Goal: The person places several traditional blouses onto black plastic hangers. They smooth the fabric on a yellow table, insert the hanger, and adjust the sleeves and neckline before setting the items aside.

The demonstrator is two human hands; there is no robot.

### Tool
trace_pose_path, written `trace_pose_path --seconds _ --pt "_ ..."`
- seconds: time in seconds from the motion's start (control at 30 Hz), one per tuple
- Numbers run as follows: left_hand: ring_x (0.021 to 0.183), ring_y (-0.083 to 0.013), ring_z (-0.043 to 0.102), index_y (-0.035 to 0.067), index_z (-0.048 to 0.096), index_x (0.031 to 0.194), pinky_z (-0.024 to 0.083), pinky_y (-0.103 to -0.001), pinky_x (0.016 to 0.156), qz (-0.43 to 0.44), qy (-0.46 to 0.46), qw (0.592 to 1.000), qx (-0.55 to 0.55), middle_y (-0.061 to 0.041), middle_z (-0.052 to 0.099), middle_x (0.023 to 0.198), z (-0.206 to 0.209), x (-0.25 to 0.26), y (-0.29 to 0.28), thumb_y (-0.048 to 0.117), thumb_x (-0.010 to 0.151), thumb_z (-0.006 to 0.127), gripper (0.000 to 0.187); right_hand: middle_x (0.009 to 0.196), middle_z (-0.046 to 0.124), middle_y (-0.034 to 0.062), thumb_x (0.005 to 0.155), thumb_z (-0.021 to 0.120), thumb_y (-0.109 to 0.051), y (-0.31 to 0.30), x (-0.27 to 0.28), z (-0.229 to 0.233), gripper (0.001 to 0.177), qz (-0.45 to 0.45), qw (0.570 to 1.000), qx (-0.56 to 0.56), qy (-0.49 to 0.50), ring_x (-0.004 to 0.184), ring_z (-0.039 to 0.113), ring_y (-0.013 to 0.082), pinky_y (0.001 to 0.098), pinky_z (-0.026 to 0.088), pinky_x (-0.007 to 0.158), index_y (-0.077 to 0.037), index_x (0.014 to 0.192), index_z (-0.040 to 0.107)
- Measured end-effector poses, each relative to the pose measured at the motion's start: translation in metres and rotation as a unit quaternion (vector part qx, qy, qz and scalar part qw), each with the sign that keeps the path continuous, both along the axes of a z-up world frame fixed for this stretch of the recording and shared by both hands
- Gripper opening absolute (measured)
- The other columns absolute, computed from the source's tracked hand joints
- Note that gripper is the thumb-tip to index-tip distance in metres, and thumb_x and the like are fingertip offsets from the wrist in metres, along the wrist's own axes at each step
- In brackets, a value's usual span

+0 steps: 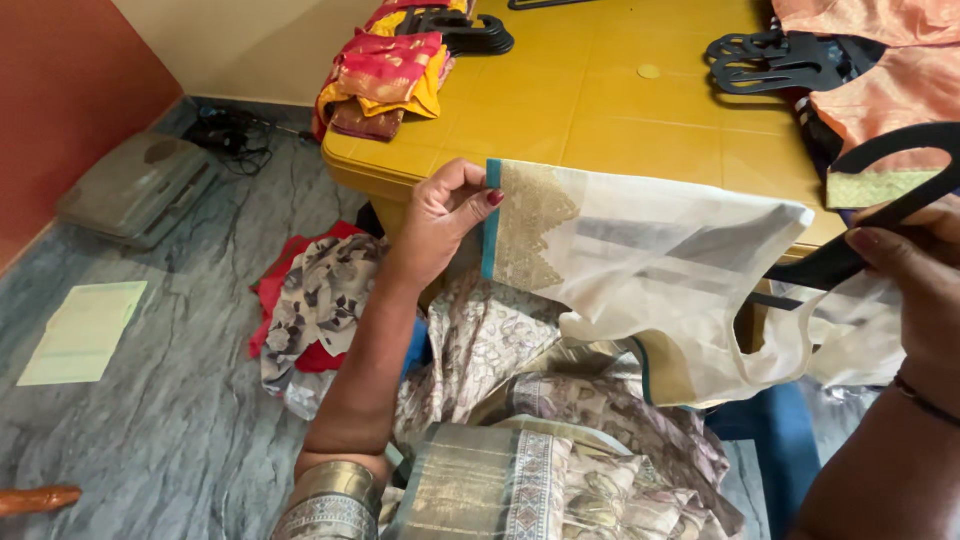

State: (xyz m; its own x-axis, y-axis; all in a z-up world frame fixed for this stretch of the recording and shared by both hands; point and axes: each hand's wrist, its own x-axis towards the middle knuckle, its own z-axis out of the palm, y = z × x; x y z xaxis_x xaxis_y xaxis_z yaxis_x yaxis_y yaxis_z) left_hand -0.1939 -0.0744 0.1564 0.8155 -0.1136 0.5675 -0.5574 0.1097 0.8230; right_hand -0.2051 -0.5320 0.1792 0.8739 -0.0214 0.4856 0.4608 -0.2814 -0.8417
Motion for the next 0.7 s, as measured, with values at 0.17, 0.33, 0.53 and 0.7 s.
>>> trace_pose_path --seconds 0.17,0.33,0.53,0.7 --pt "0.085 -0.0013 0.046 0.005 0.058 0.106 0.041 -0.019 0.078 0.092 -0.013 0.996 -0.008 0.008 0.053 0.090 -0.007 -0.006 -0.007 0.012 0.109 0.062 0.009 0.105 0.073 0.0059 0.102 0.070 0.007 0.015 -0.010 0.005 0.012 0.074 0.995 0.072 -0.006 0.091 0.069 0.0102 0.0226 0.054 0.091 0.004 0.113 0.069" --pt "0.090 -0.0020 0.046 0.006 0.054 0.111 0.041 -0.019 0.083 0.110 -0.050 0.989 -0.087 0.007 0.052 0.096 -0.015 -0.004 -0.006 0.013 0.111 0.059 0.010 0.104 0.072 0.0059 0.101 0.072 0.011 0.037 -0.025 0.012 0.009 0.057 0.997 0.031 -0.037 0.092 0.067 0.0084 0.0193 0.052 0.086 0.007 0.110 0.071" --pt "0.089 -0.0035 0.045 0.006 0.053 0.112 0.041 -0.020 0.083 0.151 -0.049 0.982 -0.104 0.004 0.051 0.097 -0.008 -0.012 -0.002 0.015 0.112 0.061 0.011 0.105 0.070 0.0038 0.100 0.071 0.011 0.058 -0.035 0.021 0.008 0.085 0.994 0.027 -0.056 0.096 0.066 0.0069 0.0174 0.052 0.088 0.008 0.107 0.070" --pt "0.113 -0.0166 0.058 0.005 0.053 0.118 0.045 -0.031 0.105 0.331 -0.170 0.922 0.102 -0.007 0.061 0.117 0.018 -0.040 -0.004 0.023 0.107 0.069 0.027 0.102 0.068 0.0023 0.095 0.071 0.010 0.069 -0.041 0.025 0.010 0.074 0.997 0.006 -0.025 0.084 0.062 0.0049 0.0183 0.047 0.075 0.006 0.104 0.070"
